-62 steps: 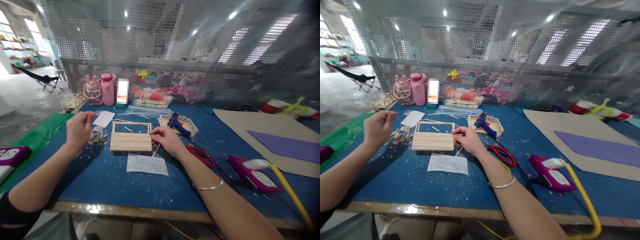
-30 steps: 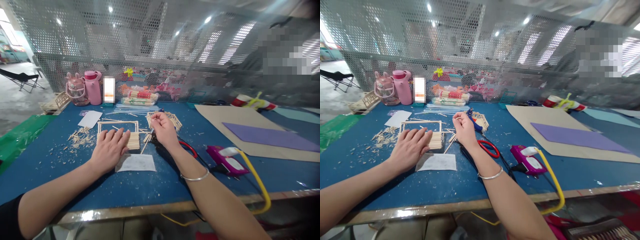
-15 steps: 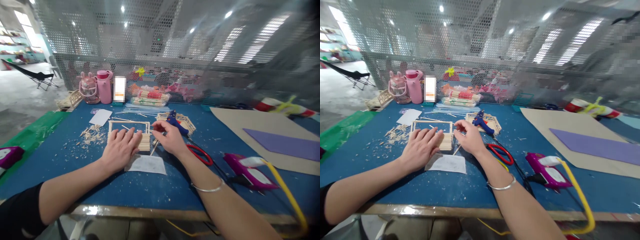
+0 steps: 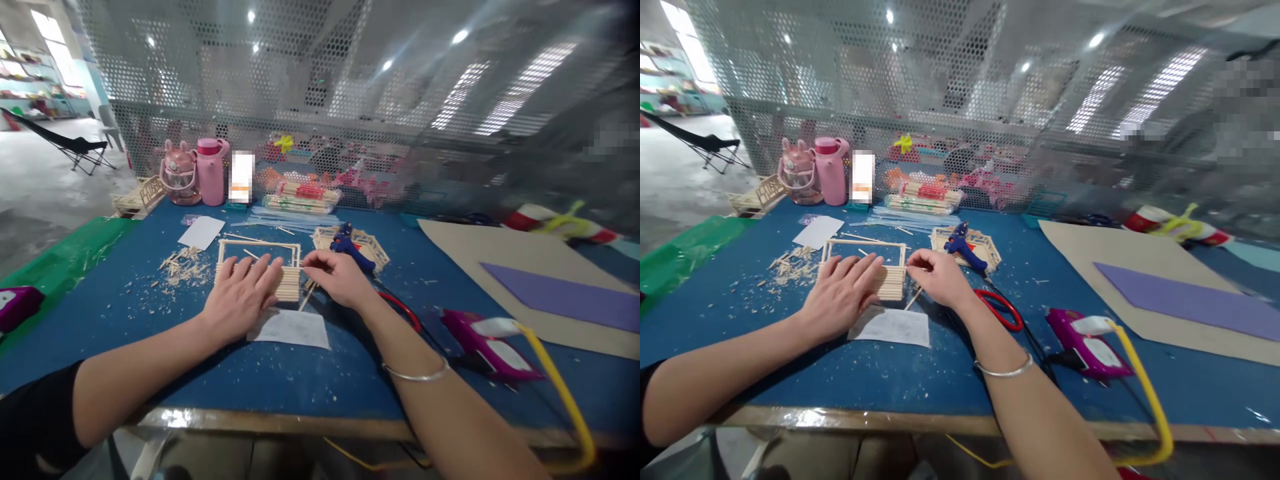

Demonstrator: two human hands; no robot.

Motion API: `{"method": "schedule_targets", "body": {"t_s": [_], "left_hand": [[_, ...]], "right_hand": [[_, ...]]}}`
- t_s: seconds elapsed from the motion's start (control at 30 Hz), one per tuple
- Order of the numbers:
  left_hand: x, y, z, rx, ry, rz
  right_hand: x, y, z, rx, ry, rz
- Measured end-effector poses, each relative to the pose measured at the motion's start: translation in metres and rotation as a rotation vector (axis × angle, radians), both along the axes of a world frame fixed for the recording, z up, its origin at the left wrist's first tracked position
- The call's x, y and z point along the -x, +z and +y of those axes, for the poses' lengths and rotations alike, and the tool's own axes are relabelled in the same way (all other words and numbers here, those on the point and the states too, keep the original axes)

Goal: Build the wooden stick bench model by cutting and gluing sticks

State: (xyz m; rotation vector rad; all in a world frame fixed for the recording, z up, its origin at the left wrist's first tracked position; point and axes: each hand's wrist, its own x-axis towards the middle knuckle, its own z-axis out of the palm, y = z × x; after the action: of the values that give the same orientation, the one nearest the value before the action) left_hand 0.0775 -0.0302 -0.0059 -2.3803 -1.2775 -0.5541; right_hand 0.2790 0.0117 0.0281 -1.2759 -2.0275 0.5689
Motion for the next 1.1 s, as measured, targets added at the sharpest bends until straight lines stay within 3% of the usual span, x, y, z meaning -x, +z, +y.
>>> {"method": "schedule_targets", "body": {"t_s": [0.2,0.53,0.77,0.93,1.1], "left_hand": [[0.001,-0.002,0.000,-0.005,-0.011,-0.017],[0.001,-0.006,0.002,-0.029,-0.009,-0.036],[0.005,-0.006,0.021,-0.069,-0.027,-0.120],[0.012,0.000,0.031,-0.093,-0.110,-0.212],[-0.001,0.019,0.011,-0.229,-0.087,-0.222]], "right_hand": [[-0.004,0.001,-0.002,-0.191,0.108,-0.100],[-0.002,-0.003,-0.001,-0.330,0.106,-0.257],[0.001,-0.009,0.005,-0.399,-0.024,-0.331],[0.004,-0.009,0.004,-0.386,-0.049,-0.350],[0.015,-0.007,-0.007,-0.453,0.048,-0.381]]}}
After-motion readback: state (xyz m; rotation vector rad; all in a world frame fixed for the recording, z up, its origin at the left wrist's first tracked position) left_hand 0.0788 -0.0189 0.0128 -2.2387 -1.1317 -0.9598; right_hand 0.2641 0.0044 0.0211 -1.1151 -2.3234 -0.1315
